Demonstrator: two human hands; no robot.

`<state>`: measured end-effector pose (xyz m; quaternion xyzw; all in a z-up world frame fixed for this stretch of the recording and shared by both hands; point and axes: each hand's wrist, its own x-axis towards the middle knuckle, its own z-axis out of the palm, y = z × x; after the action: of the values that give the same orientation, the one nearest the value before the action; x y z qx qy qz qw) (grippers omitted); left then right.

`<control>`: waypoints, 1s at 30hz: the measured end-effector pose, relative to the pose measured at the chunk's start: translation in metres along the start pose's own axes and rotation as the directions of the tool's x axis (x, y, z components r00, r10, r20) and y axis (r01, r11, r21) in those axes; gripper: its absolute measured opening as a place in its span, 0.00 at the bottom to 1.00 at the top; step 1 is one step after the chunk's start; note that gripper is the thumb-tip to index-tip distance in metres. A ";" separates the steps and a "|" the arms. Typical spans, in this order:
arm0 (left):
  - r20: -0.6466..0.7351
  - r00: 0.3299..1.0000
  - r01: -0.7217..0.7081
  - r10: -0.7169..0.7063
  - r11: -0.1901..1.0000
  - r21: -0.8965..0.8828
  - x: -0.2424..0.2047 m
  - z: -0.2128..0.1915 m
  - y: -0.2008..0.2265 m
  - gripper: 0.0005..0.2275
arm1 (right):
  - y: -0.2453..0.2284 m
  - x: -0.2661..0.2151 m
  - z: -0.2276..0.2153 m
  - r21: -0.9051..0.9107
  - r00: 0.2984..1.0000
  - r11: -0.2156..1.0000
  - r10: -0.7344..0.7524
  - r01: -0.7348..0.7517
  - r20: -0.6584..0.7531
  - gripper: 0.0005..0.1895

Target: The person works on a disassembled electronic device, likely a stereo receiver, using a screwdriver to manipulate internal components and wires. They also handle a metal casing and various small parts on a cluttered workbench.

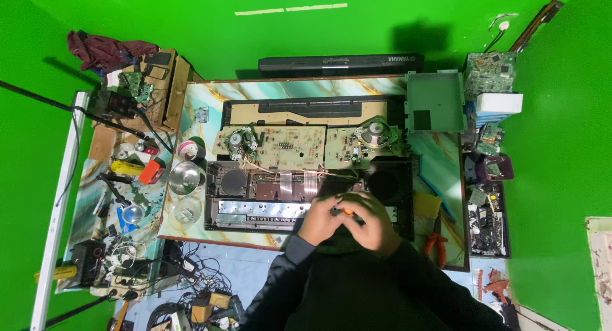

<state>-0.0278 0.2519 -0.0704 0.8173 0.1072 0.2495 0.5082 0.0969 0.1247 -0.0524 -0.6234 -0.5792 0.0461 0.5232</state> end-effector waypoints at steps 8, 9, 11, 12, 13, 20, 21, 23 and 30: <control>0.044 0.982 0.181 -0.185 0.980 0.086 0.003 0.003 0.007 0.08 | -0.003 0.003 -0.002 0.109 0.955 0.951 0.294 -0.289 -0.035 0.14; 0.071 0.952 0.287 -0.298 0.949 0.128 0.005 0.001 0.005 0.08 | -0.006 0.005 -0.005 0.058 0.984 0.984 0.170 -0.167 -0.053 0.13; 0.021 0.985 0.170 -0.171 0.984 0.042 0.007 0.002 0.001 0.07 | -0.011 0.009 -0.008 -0.023 0.999 0.999 0.025 -0.026 -0.043 0.13; -0.009 0.994 0.109 -0.109 0.994 0.001 0.008 0.003 -0.001 0.07 | -0.013 0.010 -0.008 -0.052 1.000 0.999 0.008 -0.009 -0.023 0.14; -0.015 0.998 0.069 -0.068 0.997 0.044 0.009 0.005 -0.002 0.07 | -0.013 0.011 -0.008 -0.081 1.000 0.997 -0.008 0.008 -0.002 0.15; 0.088 0.992 0.082 -0.093 0.989 0.124 0.008 0.004 0.005 0.08 | 0.002 0.006 -0.011 0.034 0.976 0.976 0.216 -0.215 -0.016 0.13; 0.090 0.991 0.084 -0.094 0.991 0.109 0.008 0.002 0.007 0.09 | 0.002 0.006 -0.011 0.077 0.977 0.974 0.215 -0.213 -0.014 0.12; 0.057 0.987 0.145 -0.150 0.985 0.093 0.015 0.005 0.005 0.10 | -0.002 0.005 -0.014 0.126 0.978 0.970 0.207 -0.205 0.001 0.11; -0.093 0.992 0.097 -0.089 0.992 0.078 0.014 0.023 -0.005 0.14 | 0.002 0.020 -0.028 -0.054 0.990 0.989 0.134 -0.137 -0.044 0.15</control>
<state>-0.0036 0.2420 -0.0789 0.8196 0.1781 0.2575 0.4798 0.1229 0.1234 -0.0302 -0.6766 -0.5259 0.0525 0.5127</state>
